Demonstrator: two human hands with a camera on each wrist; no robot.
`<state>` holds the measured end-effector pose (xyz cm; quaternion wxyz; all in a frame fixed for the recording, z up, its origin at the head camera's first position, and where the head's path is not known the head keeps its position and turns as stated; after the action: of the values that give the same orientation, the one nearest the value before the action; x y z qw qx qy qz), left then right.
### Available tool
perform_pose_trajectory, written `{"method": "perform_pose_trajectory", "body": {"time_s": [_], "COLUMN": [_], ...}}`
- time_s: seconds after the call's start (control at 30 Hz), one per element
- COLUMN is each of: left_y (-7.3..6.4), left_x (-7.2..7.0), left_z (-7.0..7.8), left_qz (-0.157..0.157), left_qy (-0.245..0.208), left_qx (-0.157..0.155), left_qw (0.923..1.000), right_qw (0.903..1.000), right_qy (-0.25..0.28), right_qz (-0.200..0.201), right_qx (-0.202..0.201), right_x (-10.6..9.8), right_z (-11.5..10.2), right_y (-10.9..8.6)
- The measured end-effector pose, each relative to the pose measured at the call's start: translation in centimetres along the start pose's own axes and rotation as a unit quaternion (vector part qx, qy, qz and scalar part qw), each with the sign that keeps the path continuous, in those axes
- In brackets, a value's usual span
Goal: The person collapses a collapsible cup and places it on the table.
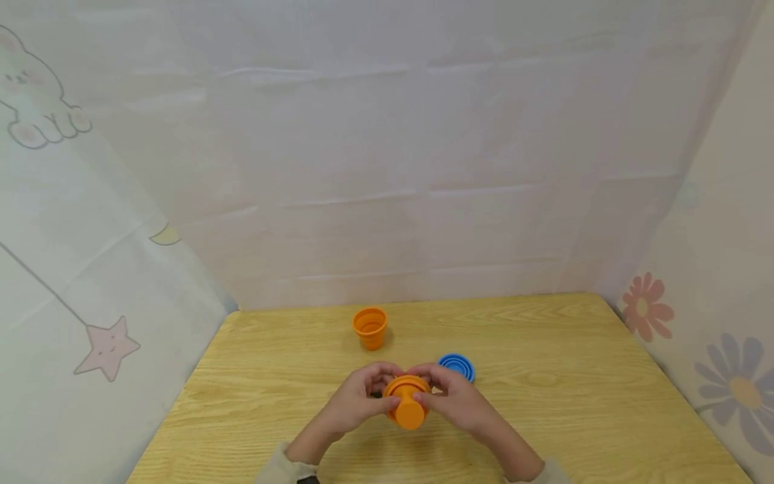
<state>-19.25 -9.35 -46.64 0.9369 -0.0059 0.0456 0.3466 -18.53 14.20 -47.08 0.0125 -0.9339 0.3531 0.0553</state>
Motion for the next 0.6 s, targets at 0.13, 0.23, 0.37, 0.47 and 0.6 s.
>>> {"method": "perform_pose_trajectory", "body": {"time_s": [0.13, 0.23, 0.37, 0.47, 0.6], "left_y": [0.2, 0.4, 0.5, 0.6, 0.6], "left_x": [0.3, 0.4, 0.6, 0.7, 0.9], "left_z": [-0.1, -0.4, -0.4, -0.2, -0.1], "left_qz": [0.027, 0.048, 0.067, 0.078, 0.090], "left_qy": [0.061, 0.092, 0.119, 0.141, 0.153], "left_qx": [-0.002, -0.009, -0.011, -0.008, -0.011], "left_qw": [0.9978, 0.9946, 0.9906, 0.9868, 0.9841], "right_qw": [0.9983, 0.9954, 0.9921, 0.9898, 0.9869], "right_qy": [-0.051, -0.081, -0.103, -0.116, -0.129], "right_qz": [0.025, 0.044, 0.065, 0.079, 0.093], "right_qx": [-0.013, -0.025, -0.029, -0.027, -0.027], "right_x": [0.4, 0.7, 1.1, 1.2, 1.4], "right_z": [0.1, 0.1, -0.1, -0.1, -0.2], "right_y": [0.3, 0.5, 0.6, 0.6, 0.6]}}
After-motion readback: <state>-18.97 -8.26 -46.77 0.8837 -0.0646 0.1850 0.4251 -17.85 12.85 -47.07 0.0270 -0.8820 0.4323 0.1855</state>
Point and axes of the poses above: each hand's wrist, its own y-axis towards the middle knuckle, its own x-axis out of the palm, z = x × y, the point moved 1 cm from there along y, towards the middle knuckle, and after that the axes turned 14 degrees about -z, right-handed, at the moved point
